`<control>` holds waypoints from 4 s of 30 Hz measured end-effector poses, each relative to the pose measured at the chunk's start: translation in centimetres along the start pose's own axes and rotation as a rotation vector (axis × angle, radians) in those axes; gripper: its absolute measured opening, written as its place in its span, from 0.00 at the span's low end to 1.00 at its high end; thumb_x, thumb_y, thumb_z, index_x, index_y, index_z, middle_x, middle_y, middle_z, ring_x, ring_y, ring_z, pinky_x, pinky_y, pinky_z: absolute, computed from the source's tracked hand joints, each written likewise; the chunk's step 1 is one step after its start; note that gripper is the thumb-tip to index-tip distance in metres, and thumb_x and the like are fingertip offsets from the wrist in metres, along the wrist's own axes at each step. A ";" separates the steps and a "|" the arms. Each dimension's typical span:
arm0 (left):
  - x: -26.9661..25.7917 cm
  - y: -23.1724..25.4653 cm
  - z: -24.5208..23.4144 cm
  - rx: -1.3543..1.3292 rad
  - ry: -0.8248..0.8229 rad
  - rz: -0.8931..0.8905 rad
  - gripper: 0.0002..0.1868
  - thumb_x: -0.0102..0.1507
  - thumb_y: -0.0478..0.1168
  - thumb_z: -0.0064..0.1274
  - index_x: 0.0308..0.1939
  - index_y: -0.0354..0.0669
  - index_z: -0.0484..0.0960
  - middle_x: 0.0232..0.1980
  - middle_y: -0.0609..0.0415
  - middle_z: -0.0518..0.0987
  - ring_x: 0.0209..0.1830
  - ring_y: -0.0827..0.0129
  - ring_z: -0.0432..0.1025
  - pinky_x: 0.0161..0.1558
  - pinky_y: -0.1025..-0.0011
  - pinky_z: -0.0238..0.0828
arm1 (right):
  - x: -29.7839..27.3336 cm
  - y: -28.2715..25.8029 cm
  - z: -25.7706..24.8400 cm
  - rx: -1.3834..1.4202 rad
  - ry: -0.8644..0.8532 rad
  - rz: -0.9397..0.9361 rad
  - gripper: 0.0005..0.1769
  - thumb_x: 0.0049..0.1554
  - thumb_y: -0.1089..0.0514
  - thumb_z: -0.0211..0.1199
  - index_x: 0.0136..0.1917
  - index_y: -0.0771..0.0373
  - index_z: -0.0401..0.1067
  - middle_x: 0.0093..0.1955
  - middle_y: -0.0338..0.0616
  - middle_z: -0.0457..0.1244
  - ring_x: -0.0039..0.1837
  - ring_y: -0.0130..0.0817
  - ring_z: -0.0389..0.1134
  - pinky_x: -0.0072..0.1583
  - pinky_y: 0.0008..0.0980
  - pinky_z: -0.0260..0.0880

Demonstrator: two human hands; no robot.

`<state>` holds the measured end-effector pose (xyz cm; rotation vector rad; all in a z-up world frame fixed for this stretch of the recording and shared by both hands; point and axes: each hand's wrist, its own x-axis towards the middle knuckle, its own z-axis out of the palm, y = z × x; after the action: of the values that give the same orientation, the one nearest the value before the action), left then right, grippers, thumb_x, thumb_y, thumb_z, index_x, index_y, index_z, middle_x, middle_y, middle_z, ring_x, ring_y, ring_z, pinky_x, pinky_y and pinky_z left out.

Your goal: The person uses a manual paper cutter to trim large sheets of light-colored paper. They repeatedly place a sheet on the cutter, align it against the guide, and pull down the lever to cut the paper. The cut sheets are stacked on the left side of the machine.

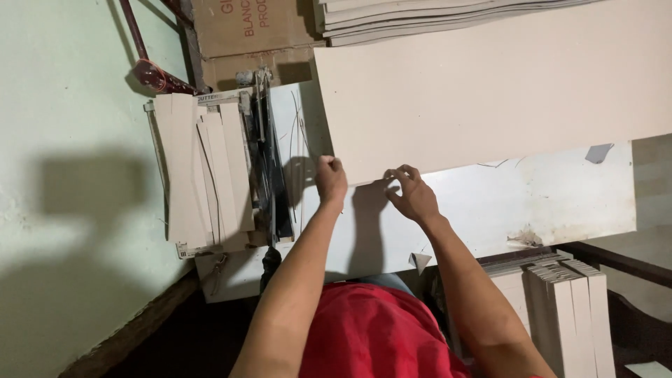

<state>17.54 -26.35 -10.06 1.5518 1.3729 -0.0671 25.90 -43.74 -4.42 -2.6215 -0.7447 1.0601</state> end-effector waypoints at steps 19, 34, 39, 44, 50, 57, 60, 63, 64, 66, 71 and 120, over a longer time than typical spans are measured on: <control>4.1 -5.4 1.4 -0.772 -0.110 -0.076 0.15 0.69 0.45 0.53 0.57 0.53 0.70 0.55 0.50 0.71 0.46 0.59 0.73 0.30 0.65 0.83 | -1.6 -1.3 -0.1 0.590 0.089 0.119 0.35 0.61 0.46 0.65 0.77 0.59 0.61 0.79 0.60 0.47 0.78 0.63 0.53 0.76 0.58 0.59; 1.0 2.2 -0.4 0.013 -0.275 0.341 0.27 0.71 0.56 0.41 0.69 0.44 0.70 0.62 0.43 0.77 0.62 0.52 0.73 0.60 0.53 0.74 | 1.4 6.6 7.8 0.753 0.283 0.179 0.30 0.65 0.47 0.59 0.76 0.55 0.56 0.72 0.53 0.53 0.68 0.46 0.62 0.63 0.42 0.67; -5.8 6.6 -4.4 -0.196 -0.249 0.610 0.24 0.69 0.48 0.48 0.64 0.37 0.73 0.52 0.33 0.81 0.54 0.44 0.77 0.52 0.53 0.77 | -4.2 -0.2 -1.0 1.653 0.312 0.553 0.38 0.63 0.30 0.60 0.70 0.52 0.48 0.57 0.44 0.57 0.45 0.37 0.63 0.40 0.27 0.61; -12.2 5.8 -11.4 -0.335 -0.491 0.669 0.23 0.71 0.50 0.50 0.62 0.35 0.74 0.41 0.43 0.83 0.37 0.59 0.81 0.40 0.64 0.79 | -7.2 0.0 -2.5 1.975 0.363 0.334 0.22 0.60 0.37 0.69 0.39 0.54 0.66 0.34 0.26 0.57 0.29 0.12 0.57 0.32 0.05 0.51; -6.4 -5.4 -22.8 -0.178 -0.165 0.531 0.19 0.67 0.43 0.53 0.62 0.48 0.78 0.51 0.47 0.83 0.50 0.52 0.79 0.55 0.56 0.76 | -1.9 8.8 13.8 1.311 0.478 0.526 0.36 0.60 0.46 0.74 0.60 0.70 0.53 0.45 0.56 0.61 0.36 0.44 0.72 0.39 0.42 0.80; -5.1 -12.6 -31.5 0.102 -0.238 0.209 0.21 0.71 0.50 0.45 0.67 0.51 0.74 0.60 0.47 0.79 0.59 0.54 0.75 0.60 0.53 0.73 | -6.3 2.3 17.7 1.475 0.460 0.561 0.34 0.62 0.49 0.72 0.58 0.69 0.51 0.44 0.48 0.56 0.36 0.37 0.70 0.39 0.34 0.77; -2.7 -13.4 -31.0 0.218 -0.150 0.396 0.19 0.68 0.45 0.48 0.61 0.46 0.78 0.53 0.45 0.81 0.51 0.50 0.78 0.53 0.56 0.75 | -7.3 1.3 18.6 1.462 0.447 0.574 0.35 0.62 0.47 0.72 0.58 0.70 0.51 0.44 0.50 0.57 0.37 0.38 0.71 0.39 0.35 0.79; -1.2 -10.3 -30.3 0.248 -0.217 0.343 0.24 0.71 0.46 0.43 0.70 0.46 0.71 0.67 0.44 0.74 0.68 0.49 0.68 0.68 0.52 0.62 | -8.3 -0.1 18.1 1.445 0.443 0.592 0.35 0.63 0.45 0.70 0.59 0.69 0.51 0.44 0.45 0.55 0.38 0.36 0.71 0.40 0.34 0.78; -0.4 -9.4 -29.9 0.350 -0.194 0.402 0.24 0.72 0.47 0.42 0.71 0.48 0.70 0.70 0.47 0.71 0.73 0.51 0.63 0.72 0.51 0.51 | -8.4 0.0 18.1 1.411 0.427 0.596 0.35 0.63 0.45 0.70 0.60 0.70 0.51 0.44 0.46 0.56 0.37 0.37 0.71 0.40 0.35 0.78; 1.9 -7.9 -28.5 0.444 -0.170 0.456 0.24 0.72 0.49 0.41 0.72 0.49 0.69 0.73 0.50 0.69 0.77 0.53 0.57 0.76 0.51 0.40 | -8.9 -0.4 17.8 1.370 0.410 0.598 0.35 0.63 0.45 0.69 0.60 0.71 0.51 0.44 0.47 0.57 0.37 0.37 0.71 0.40 0.37 0.77; 9.7 -4.7 -23.0 0.620 0.045 0.595 0.25 0.70 0.50 0.50 0.69 0.48 0.71 0.73 0.43 0.60 0.76 0.43 0.52 0.71 0.45 0.51 | -9.5 -2.3 16.0 1.330 0.340 0.681 0.36 0.63 0.40 0.68 0.60 0.70 0.54 0.44 0.44 0.56 0.39 0.36 0.70 0.45 0.37 0.74; 23.6 0.1 -16.2 1.198 0.210 0.872 0.13 0.62 0.43 0.57 0.50 0.54 0.86 0.69 0.51 0.69 0.70 0.50 0.57 0.66 0.47 0.52 | -6.5 -9.8 13.7 1.339 0.063 0.596 0.24 0.59 0.46 0.62 0.46 0.72 0.78 0.45 0.59 0.72 0.45 0.41 0.71 0.50 0.39 0.70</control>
<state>17.03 1.43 -16.79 3.1145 0.6235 -0.2150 8.67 -38.75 -6.76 -1.6079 0.6615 1.0159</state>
